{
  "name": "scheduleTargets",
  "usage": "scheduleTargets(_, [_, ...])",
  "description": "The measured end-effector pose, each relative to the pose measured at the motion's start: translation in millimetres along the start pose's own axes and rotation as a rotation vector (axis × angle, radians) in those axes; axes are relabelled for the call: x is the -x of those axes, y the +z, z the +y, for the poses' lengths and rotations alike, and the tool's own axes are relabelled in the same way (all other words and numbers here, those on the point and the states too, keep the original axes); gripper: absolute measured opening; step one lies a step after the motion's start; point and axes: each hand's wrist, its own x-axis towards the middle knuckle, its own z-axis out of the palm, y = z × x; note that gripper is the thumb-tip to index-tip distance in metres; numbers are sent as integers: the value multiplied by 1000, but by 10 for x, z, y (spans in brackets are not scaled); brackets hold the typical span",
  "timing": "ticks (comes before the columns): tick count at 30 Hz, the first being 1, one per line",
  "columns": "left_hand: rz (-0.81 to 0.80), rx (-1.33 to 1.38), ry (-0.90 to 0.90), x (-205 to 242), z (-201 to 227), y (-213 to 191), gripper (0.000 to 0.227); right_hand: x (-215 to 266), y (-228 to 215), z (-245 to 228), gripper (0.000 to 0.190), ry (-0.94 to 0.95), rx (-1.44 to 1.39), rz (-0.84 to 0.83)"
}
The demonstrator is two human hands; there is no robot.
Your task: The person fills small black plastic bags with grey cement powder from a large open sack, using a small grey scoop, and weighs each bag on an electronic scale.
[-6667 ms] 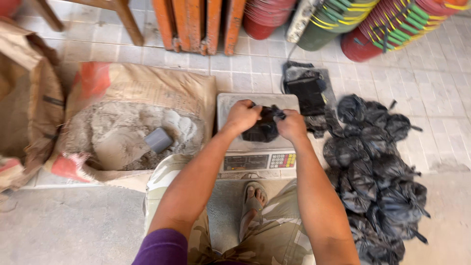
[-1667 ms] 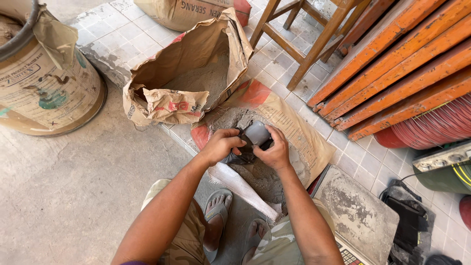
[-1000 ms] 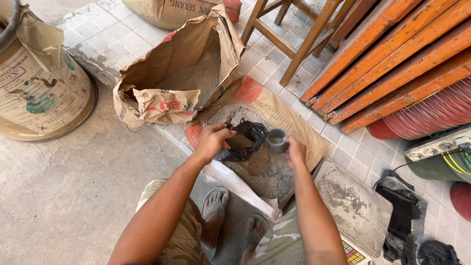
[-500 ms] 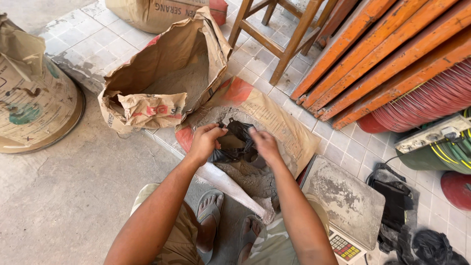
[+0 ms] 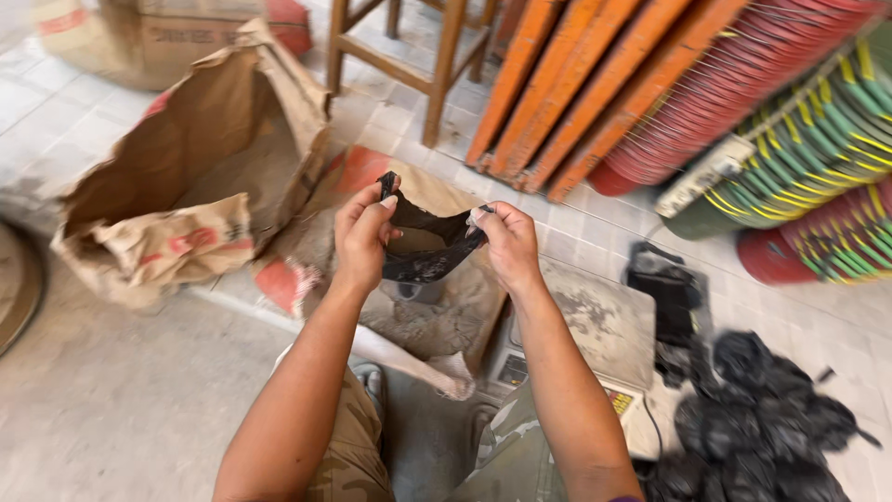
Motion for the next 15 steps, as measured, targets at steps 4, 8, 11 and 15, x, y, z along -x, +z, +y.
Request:
scheduleTargets(4, [-163,29,-40,86,-187,550,37,109,-606,-262,10,-72,27,143])
scheduleTargets(8, [-282,130,-183,94,-738,1120,34,179,-1357,-212,12,-93,48,336])
scheduleTargets(11, [-348,145,-337,146,-1325,1518,33,260,-1944,-24,11,-65,90,490])
scheduleTargets(15, [-463,38,-491,386,-1740,1953,35,415,-2646,181,10,5,243,630])
